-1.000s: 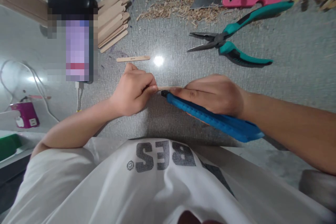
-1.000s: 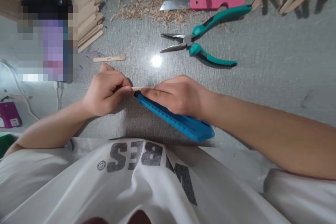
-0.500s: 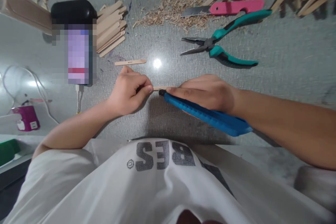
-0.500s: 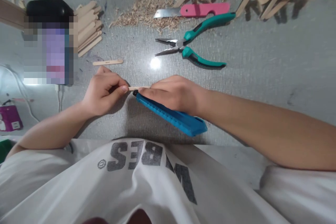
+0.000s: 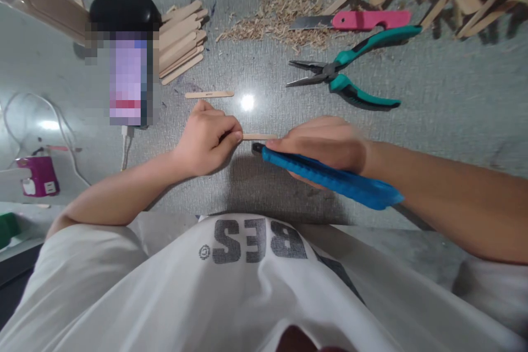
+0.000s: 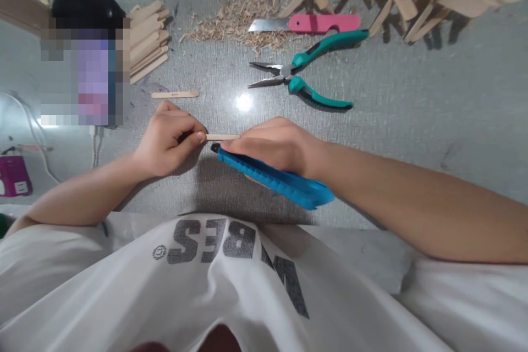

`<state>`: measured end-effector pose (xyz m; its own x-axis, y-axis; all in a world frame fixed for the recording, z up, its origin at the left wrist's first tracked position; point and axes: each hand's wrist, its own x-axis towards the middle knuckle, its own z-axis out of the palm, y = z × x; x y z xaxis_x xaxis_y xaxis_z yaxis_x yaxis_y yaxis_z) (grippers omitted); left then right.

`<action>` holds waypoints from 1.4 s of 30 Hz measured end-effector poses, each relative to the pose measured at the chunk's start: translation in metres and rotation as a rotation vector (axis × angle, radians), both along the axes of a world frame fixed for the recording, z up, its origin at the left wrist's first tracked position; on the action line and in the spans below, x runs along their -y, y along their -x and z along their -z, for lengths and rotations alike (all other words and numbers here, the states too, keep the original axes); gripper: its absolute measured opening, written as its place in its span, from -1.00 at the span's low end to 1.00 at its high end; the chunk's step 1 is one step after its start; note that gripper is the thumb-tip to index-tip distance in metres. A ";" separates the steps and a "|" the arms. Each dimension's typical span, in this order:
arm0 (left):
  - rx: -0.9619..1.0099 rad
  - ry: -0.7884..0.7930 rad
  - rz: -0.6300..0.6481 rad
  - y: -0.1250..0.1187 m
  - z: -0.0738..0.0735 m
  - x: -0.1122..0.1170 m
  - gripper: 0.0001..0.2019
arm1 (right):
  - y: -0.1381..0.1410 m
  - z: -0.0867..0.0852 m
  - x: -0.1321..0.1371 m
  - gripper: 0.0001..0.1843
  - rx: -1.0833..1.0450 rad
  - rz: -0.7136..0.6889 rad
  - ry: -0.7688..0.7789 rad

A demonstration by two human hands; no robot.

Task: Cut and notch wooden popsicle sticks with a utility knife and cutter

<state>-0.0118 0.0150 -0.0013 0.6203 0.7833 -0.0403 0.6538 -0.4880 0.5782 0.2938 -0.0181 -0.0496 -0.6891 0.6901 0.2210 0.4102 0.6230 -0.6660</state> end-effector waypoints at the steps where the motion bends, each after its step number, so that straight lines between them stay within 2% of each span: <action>1: 0.002 0.000 -0.001 0.000 0.000 0.000 -0.68 | 0.001 0.000 -0.001 -0.55 -0.004 -0.006 -0.041; 3: 0.003 0.003 -0.001 0.000 -0.001 0.000 -0.68 | 0.006 0.000 -0.003 -0.52 -0.009 -0.032 -0.126; 7: -0.007 0.013 -0.005 -0.001 -0.003 0.001 -0.67 | 0.013 0.002 -0.008 -0.46 -0.032 -0.078 -0.199; 17: -0.010 0.016 -0.007 -0.001 -0.003 0.002 -0.66 | 0.014 -0.001 -0.006 -0.46 -0.004 -0.064 -0.199; 23: 0.005 0.026 -0.012 -0.002 -0.004 0.002 -0.66 | 0.016 -0.001 -0.007 -0.57 -0.091 -0.048 -0.264; 31: 0.018 0.021 -0.007 -0.002 -0.004 0.003 -0.67 | 0.015 0.003 -0.005 -0.54 -0.029 -0.033 -0.201; 37: 0.094 0.056 -0.049 -0.002 -0.004 0.004 -0.68 | 0.017 -0.002 -0.001 -0.57 0.028 -0.037 -0.417; 42: 0.185 0.118 -0.131 0.001 -0.003 0.006 -0.68 | 0.020 -0.009 0.000 -0.68 -0.094 -0.009 -0.606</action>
